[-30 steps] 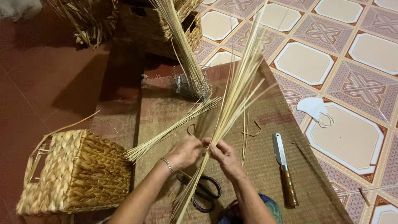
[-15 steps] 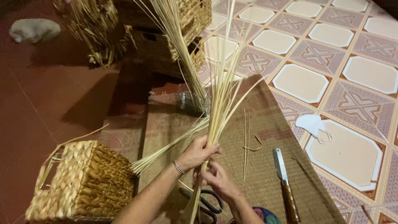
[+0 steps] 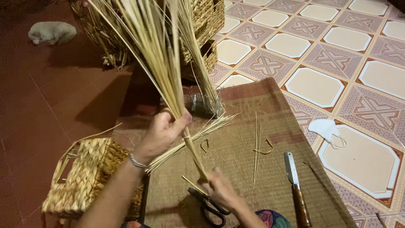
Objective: The person sits on a mat and uses a knife to scrape and smooth long, thin wicker strips. They hold each strip with one hand and run the knife along its length with the other. After processing several strips, they gather them into a bundle and place them into a woven basket.
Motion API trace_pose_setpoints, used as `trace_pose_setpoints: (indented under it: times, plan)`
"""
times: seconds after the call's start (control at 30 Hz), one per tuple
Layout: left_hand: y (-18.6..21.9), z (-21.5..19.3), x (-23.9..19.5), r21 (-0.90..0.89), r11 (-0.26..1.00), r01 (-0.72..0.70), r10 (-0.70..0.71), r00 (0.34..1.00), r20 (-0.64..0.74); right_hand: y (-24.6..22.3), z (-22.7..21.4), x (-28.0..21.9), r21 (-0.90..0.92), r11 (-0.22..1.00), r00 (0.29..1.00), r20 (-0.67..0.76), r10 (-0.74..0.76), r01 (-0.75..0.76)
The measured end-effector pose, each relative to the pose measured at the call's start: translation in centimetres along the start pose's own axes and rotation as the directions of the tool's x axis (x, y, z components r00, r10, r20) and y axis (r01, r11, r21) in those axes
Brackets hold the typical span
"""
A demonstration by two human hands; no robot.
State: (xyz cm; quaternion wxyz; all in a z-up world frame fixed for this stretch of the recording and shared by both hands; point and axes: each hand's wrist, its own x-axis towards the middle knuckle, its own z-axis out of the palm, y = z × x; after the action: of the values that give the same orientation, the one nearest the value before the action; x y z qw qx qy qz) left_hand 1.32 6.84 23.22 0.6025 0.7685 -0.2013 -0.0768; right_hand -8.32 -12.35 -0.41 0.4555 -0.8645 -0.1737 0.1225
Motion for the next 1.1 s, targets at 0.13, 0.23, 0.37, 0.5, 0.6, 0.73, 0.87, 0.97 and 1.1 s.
trace_pose_setpoints:
  times: [0.13, 0.23, 0.37, 0.5, 0.6, 0.73, 0.87, 0.97, 1.1]
  plan:
    - [0.9, -0.6, 0.0, 0.179, 0.942, 0.283, -0.278, 0.959, -0.055, 2.0, -1.3, 3.3, -0.181, 0.976, 0.965, -0.211, -0.158, 0.121]
    - [0.6, 0.8, 0.7, 0.287, 0.914, 0.288, -0.259, 0.956, -0.136, 1.8, -2.5, 5.4, -0.382, 0.924, 0.969, -0.220, -0.115, 0.023]
    - [-0.1, 0.1, 3.0, 0.112, 0.934, 0.339, -0.316, 0.930, -0.186, 0.9, -4.9, 6.4, -0.387, 0.911, 0.950, -0.311, 0.016, -0.142]
    - [-0.2, -2.5, 7.5, 0.213, 0.971, 0.111, -0.043, 0.954, -0.298, 3.3, -5.7, 5.2, -0.180, 0.983, 0.783, -0.615, -0.094, -0.023]
    - [-0.4, -3.8, 11.5, 0.269, 0.963, -0.033, 0.133, 0.923, -0.362, 6.6, -6.1, 5.1, -0.061, 0.985, 0.812, -0.576, 0.096, -0.160]
    - [-1.9, -4.7, 17.0, 0.272, 0.958, -0.089, 0.204, 0.879, -0.431, 8.9, -6.1, 5.5, 0.188, 0.969, 0.803, -0.546, 0.240, -0.162]
    - [-4.7, -5.1, 20.4, 0.230, 0.966, -0.120, 0.216, 0.863, -0.457, 9.1, -6.6, 5.6, 0.267, 0.957, 0.790, -0.559, 0.251, -0.115]
    - [-7.0, -5.3, 21.8, 0.211, 0.976, -0.043, 0.148, 0.845, -0.513, 9.0, -7.2, 5.3, 0.322, 0.930, 0.766, -0.549, 0.336, -0.178]
    - [-9.7, -6.6, 23.2, 0.347, 0.938, 0.007, 0.195, 0.816, -0.544, 9.7, -7.5, 5.9, 0.359, 0.918, 0.752, -0.555, 0.356, -0.169]
